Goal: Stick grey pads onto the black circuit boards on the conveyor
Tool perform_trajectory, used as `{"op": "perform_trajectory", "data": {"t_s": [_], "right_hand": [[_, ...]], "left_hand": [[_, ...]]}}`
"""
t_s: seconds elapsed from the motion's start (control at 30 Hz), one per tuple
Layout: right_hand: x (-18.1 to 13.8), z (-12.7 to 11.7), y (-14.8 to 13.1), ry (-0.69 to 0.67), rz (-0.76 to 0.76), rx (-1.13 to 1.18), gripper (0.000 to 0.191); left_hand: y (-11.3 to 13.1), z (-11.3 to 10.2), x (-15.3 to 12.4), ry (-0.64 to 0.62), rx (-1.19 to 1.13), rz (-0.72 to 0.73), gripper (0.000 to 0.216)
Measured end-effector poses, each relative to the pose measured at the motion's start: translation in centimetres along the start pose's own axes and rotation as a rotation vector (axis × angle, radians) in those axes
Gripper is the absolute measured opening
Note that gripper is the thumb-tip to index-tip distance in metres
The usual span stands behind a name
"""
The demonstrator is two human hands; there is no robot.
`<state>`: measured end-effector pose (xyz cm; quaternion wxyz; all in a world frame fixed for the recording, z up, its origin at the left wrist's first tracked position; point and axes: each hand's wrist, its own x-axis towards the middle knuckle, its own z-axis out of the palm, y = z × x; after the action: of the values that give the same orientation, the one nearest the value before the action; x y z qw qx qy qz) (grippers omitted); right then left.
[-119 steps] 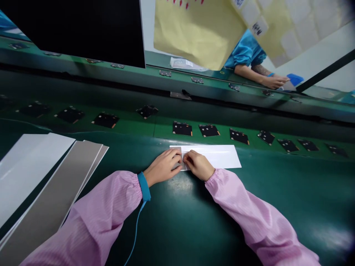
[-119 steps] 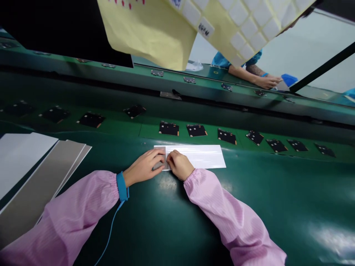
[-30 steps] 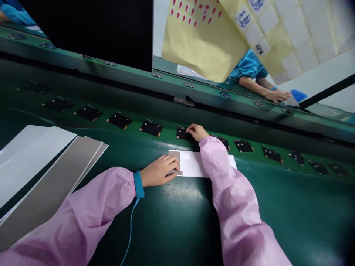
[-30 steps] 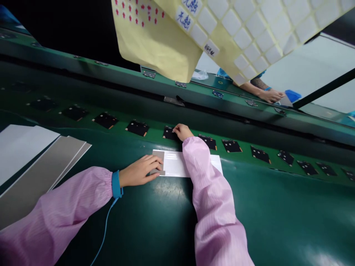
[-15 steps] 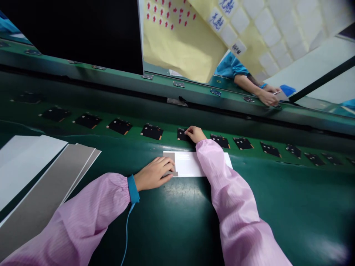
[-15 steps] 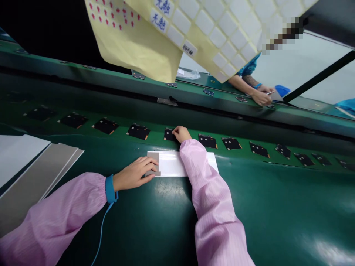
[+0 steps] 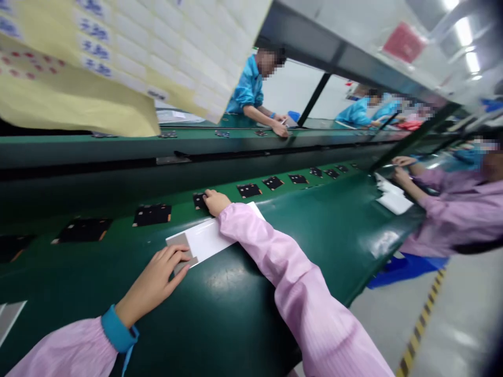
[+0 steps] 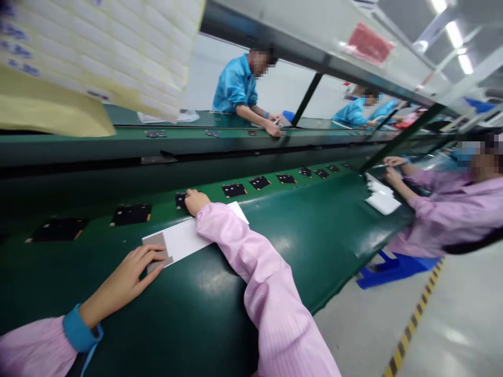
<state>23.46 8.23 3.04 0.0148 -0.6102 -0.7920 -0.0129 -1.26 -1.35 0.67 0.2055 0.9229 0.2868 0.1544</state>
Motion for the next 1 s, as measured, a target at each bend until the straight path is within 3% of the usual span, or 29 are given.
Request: {"op": "perform_trajectory", "data": {"t_s": [0.1, 0.2, 0.37, 0.47, 0.73, 1.0], "right_hand": [[-0.9, -0.9, -0.1, -0.009, 0.065, 0.036, 0.031], [-4.0, -1.5, -1.8, 0.137, 0.076, 0.146, 0.034], [-12.0, 0.4, -7.6, 0.240, -0.179, 0.155, 0.023], [-14.6, 2.1, -9.3, 0.314, -0.229, 0.097, 0.027], [-14.4, 2.8, -8.8, 0.302, -0.268, 0.070, 0.021], [-15.3, 2.6, -8.8, 0.321, -0.233, 0.315, 0.020]], "left_hand": [[-0.5, 0.4, 0.0, 0.040, 0.014, 0.010, 0.027], [-1.2, 0.8, -0.1, 0.053, 0.022, 0.022, 0.029], [-2.1, 1.6, -0.2, 0.083, 0.025, 0.027, 0.030], [-2.0, 1.7, -0.2, 0.115, 0.025, 0.022, 0.031], [-0.1, 0.7, 0.1, 0.130, 0.026, 0.042, 0.027], [1.2, 0.1, -0.1, 0.149, 0.004, 0.046, 0.020]]}}
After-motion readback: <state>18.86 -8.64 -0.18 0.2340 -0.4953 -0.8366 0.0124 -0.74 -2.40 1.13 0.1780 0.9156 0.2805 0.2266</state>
